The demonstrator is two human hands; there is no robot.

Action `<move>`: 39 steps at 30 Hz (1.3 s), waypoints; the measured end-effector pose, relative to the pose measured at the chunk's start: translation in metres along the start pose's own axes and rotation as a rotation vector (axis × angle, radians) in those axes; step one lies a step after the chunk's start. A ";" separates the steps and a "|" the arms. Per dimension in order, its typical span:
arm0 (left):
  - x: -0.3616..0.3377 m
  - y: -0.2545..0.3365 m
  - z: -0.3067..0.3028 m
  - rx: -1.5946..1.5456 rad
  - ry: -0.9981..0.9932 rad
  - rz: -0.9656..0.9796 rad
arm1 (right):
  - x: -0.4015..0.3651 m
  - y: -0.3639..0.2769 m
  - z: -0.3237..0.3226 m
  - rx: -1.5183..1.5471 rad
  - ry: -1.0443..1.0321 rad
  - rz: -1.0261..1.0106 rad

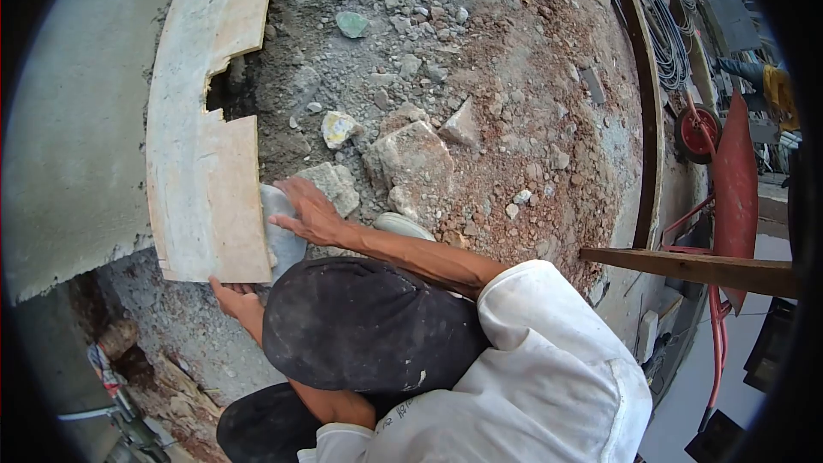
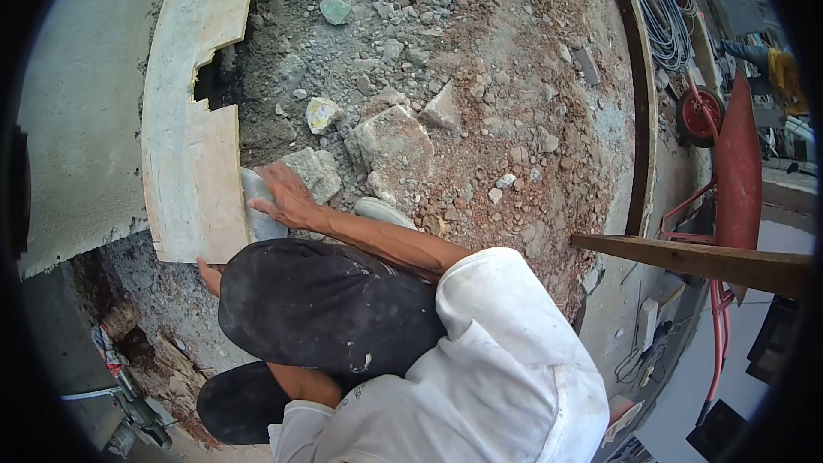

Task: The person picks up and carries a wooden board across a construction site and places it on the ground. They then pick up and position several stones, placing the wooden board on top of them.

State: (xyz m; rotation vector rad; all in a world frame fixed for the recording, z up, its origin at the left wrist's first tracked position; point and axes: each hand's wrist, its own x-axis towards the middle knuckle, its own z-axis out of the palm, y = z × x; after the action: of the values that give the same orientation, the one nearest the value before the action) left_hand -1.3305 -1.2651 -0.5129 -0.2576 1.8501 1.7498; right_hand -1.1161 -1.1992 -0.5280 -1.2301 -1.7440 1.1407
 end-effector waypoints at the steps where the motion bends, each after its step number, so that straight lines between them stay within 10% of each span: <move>1: -0.003 0.003 0.002 0.042 0.037 0.018 | -0.010 0.007 -0.005 -0.021 0.034 -0.047; 11: -0.009 0.032 0.016 0.161 0.223 0.166 | -0.058 0.072 -0.135 -0.292 0.412 0.180; 22: -0.139 0.266 0.096 0.157 -0.262 1.697 | -0.027 0.038 -0.036 0.003 -0.076 0.086; 28: -0.096 0.204 0.045 -0.249 0.156 1.379 | 0.011 -0.029 -0.008 0.115 -0.162 0.070; 31: -0.031 0.079 0.029 -0.007 0.322 0.667 | 0.024 -0.049 -0.009 0.197 -0.210 0.083; 33: -0.028 0.027 0.015 0.239 0.506 0.581 | 0.037 -0.033 -0.010 0.318 -0.236 0.135; 39: 0.006 -0.007 0.014 -0.262 0.288 0.088 | 0.038 -0.043 -0.009 0.278 -0.271 0.396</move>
State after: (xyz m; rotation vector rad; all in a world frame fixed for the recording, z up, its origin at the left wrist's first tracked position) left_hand -1.3277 -1.2514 -0.5218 -0.5643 1.8441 2.1101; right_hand -1.1330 -1.1674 -0.4828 -1.3267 -1.4935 1.7877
